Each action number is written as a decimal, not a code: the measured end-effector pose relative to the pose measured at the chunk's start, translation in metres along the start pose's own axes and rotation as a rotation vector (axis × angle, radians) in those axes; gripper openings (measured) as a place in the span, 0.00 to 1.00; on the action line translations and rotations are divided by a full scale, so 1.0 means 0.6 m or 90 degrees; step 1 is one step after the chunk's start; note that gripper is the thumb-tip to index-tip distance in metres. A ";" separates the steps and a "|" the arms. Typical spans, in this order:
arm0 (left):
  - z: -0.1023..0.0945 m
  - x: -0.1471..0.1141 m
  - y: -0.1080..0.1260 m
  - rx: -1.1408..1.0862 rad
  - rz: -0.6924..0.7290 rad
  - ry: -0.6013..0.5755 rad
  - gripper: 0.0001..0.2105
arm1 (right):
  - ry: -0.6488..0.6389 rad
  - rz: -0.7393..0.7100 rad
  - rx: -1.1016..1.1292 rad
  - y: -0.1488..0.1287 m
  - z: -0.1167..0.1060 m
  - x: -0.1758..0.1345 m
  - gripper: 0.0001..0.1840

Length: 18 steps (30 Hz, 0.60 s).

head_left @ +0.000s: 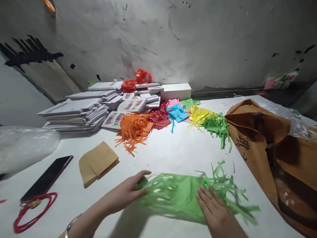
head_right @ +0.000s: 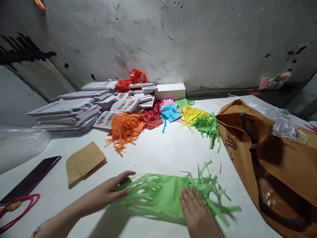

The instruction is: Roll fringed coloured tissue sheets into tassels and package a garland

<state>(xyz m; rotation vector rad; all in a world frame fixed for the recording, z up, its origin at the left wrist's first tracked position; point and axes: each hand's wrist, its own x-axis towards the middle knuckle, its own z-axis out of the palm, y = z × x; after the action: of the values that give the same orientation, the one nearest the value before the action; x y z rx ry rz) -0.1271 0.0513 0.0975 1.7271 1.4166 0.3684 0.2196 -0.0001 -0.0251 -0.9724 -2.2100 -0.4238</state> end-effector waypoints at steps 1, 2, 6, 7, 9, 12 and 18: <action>0.007 -0.011 -0.002 0.093 0.062 0.091 0.20 | -0.004 0.004 0.005 -0.005 0.013 -0.005 0.23; 0.022 -0.020 0.000 0.169 0.138 0.159 0.20 | -0.008 0.014 0.013 -0.007 0.018 -0.009 0.23; 0.128 -0.018 0.032 0.317 0.423 0.095 0.22 | -0.099 0.030 0.042 0.009 -0.006 -0.010 0.24; 0.156 -0.009 0.039 0.330 0.454 0.069 0.21 | -0.126 0.006 0.031 0.013 -0.018 -0.007 0.24; 0.199 0.009 0.046 0.354 0.473 0.040 0.15 | -0.156 -0.052 0.010 0.017 -0.040 -0.003 0.25; 0.225 0.029 0.040 0.358 0.476 0.021 0.10 | -0.162 -0.079 0.059 0.010 -0.058 -0.004 0.22; 0.214 0.032 0.032 0.289 0.487 -0.001 0.10 | -0.121 0.080 0.184 -0.015 -0.050 -0.015 0.15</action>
<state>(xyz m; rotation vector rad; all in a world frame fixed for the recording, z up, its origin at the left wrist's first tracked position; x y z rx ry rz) -0.0203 0.0147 0.0301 2.6210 0.8146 0.4684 0.2309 -0.0269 -0.0097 -1.0196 -2.2805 0.0480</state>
